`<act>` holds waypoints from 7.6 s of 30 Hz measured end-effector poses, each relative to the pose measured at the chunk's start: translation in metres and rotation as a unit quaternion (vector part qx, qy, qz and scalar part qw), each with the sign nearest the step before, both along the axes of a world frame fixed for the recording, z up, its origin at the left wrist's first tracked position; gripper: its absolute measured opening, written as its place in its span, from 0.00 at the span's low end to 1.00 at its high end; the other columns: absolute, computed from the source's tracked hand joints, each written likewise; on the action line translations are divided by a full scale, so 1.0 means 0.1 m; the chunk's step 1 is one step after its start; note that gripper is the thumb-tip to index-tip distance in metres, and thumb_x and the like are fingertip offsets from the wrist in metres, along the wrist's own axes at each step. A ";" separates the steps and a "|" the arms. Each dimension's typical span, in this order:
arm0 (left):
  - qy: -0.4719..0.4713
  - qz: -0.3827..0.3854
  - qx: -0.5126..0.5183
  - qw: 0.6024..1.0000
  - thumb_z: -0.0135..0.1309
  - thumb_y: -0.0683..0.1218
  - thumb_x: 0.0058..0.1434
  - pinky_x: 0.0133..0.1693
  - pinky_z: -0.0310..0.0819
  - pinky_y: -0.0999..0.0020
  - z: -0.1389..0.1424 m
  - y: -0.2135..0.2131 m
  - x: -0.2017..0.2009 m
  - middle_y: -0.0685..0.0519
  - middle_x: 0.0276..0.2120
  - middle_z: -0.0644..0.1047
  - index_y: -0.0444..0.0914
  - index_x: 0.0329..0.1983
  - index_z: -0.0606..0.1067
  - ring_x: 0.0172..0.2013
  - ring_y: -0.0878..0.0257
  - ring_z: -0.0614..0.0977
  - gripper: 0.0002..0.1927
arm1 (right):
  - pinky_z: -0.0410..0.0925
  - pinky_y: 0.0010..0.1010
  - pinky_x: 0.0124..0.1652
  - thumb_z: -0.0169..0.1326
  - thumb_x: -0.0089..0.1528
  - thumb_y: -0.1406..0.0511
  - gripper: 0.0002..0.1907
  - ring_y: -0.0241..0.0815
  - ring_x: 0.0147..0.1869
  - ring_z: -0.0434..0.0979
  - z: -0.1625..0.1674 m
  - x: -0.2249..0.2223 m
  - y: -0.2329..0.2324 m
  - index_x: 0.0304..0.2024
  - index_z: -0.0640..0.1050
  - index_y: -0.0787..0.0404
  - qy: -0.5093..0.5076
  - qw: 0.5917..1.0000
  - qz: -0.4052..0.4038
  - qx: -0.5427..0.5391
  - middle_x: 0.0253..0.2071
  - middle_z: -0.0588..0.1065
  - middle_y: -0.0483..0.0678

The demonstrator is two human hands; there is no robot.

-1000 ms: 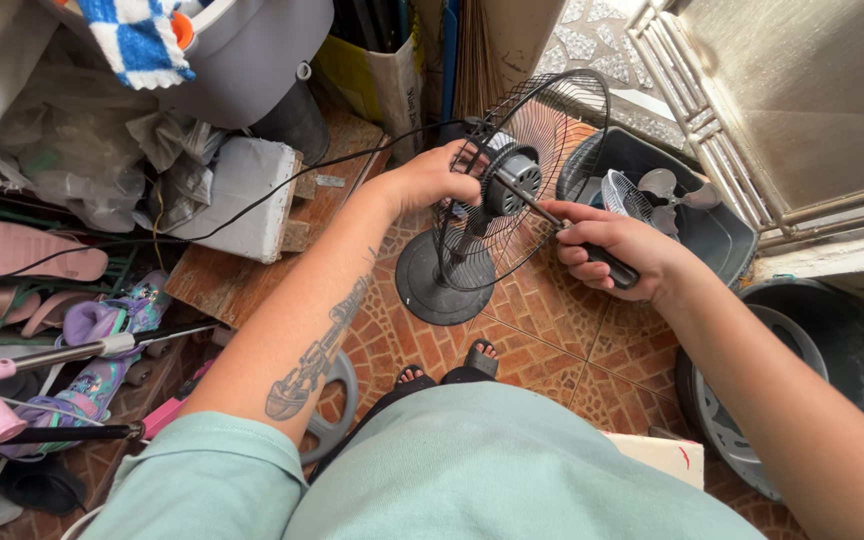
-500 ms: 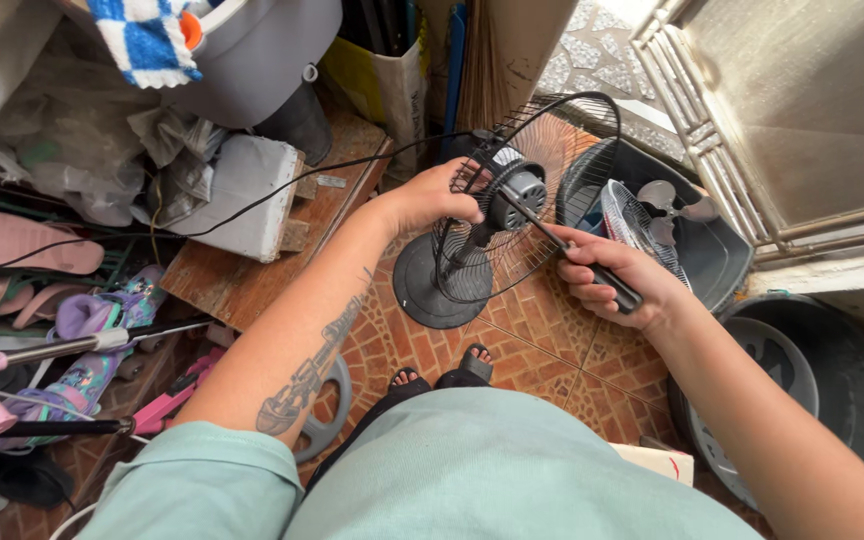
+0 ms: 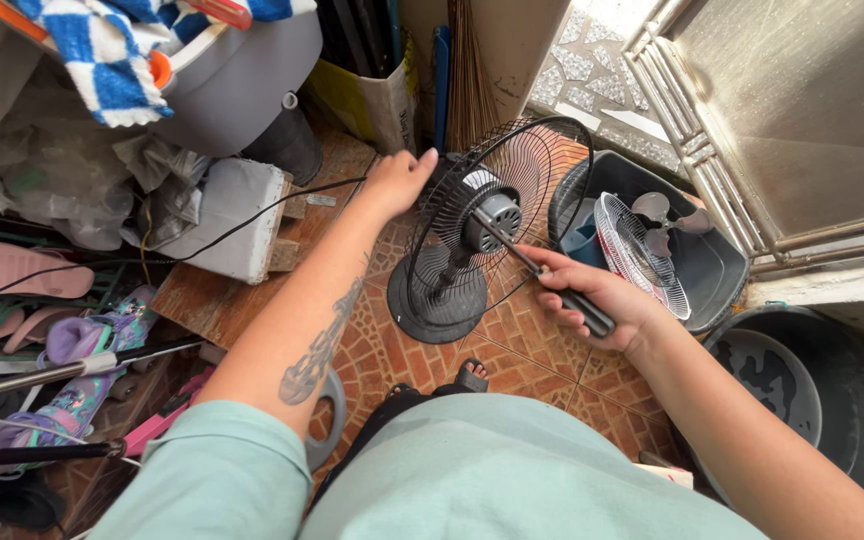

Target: The person uses a screwdriver to unscrew and remove the front grille of a standing electric fan, then takes off the blades and other removable parts. They place the parts in a basin of soapy water and scrub the grille, blades, and covers with a sponge, rinsing them in the basin.

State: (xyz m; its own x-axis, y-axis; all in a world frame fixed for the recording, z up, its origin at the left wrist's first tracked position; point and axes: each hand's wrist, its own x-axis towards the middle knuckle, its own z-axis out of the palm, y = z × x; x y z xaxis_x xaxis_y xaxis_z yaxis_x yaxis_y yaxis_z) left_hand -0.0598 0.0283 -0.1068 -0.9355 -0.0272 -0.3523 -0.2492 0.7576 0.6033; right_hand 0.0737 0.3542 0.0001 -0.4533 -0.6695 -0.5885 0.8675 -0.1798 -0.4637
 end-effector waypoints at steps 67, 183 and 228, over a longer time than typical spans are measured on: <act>-0.054 0.062 0.405 0.911 0.67 0.51 0.55 0.35 0.76 0.73 -0.18 0.46 0.23 0.55 0.32 0.85 0.35 0.37 0.85 0.31 0.69 0.83 0.15 | 0.58 0.32 0.12 0.47 0.58 0.74 0.10 0.38 0.11 0.62 0.34 0.38 -0.48 0.40 0.66 0.59 0.083 0.936 0.145 0.309 0.18 0.64 0.45; -0.031 0.085 0.185 0.979 0.63 0.65 0.48 0.41 0.77 0.63 0.19 0.56 0.36 0.52 0.33 0.86 0.43 0.39 0.85 0.37 0.58 0.87 0.25 | 0.73 0.47 0.39 0.49 0.64 0.50 0.27 0.57 0.39 0.81 0.63 0.40 -0.56 0.62 0.69 0.54 0.327 0.595 0.370 0.634 0.30 0.79 0.56; 0.010 0.091 0.207 0.974 0.66 0.63 0.46 0.40 0.78 0.66 -0.06 0.59 0.22 0.53 0.33 0.86 0.41 0.40 0.84 0.35 0.62 0.88 0.26 | 0.72 0.47 0.43 0.51 0.64 0.53 0.30 0.56 0.44 0.81 0.66 0.31 -0.32 0.69 0.67 0.42 0.340 0.655 0.320 0.594 0.40 0.80 0.53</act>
